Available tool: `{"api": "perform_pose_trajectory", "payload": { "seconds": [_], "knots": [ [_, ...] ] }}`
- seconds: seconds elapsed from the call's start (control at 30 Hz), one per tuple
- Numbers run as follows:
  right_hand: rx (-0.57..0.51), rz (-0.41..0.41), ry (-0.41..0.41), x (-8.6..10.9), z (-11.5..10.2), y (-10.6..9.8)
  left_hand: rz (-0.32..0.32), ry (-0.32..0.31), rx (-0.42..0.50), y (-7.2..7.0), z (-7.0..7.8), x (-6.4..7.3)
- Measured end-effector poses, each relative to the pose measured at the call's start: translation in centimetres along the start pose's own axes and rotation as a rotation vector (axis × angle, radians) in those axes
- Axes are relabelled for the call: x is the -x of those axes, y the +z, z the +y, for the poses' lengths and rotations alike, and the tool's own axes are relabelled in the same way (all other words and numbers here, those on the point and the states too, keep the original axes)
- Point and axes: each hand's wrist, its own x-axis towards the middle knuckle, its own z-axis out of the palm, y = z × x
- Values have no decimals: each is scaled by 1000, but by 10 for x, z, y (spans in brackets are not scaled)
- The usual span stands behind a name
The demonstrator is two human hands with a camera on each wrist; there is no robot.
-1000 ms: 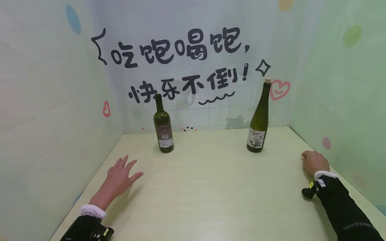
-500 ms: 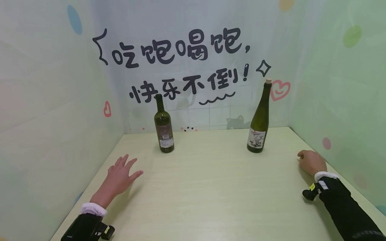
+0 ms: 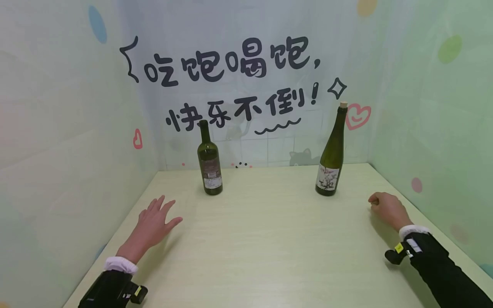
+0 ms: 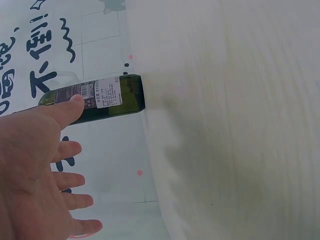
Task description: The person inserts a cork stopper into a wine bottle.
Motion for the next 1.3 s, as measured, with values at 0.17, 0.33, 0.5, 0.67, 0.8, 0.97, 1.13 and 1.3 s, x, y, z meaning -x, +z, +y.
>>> {"api": "perform_pose_trajectory", "payload": {
  "seconds": [0.17, 0.33, 0.5, 0.67, 0.8, 0.97, 1.13, 1.3],
  "knots": [
    [-14, -4, -16, 5, -12, 1, -2, 0, 10, -1, -1, -2],
    [-25, 4, -46, 9, -23, 3, 4, 3, 13, -1, -2, -4],
    [-29, -7, -79, 13, -36, 3, 4, 2, 8, -1, -3, -5],
    [-28, -28, -92, 14, -50, 2, 4, -4, 3, -1, -3, -6],
    [-49, -21, -112, 17, -64, 0, 2, -12, 0, 0, -4, -8],
    [-65, -17, -136, 21, -80, -1, 9, -20, 11, 3, -3, -14],
    [-96, -31, -140, 23, -99, -3, 14, -30, 31, 5, 0, -20],
    [-121, -35, -181, 26, -115, -3, 14, -43, 55, 4, 6, -30]
  ]
}}
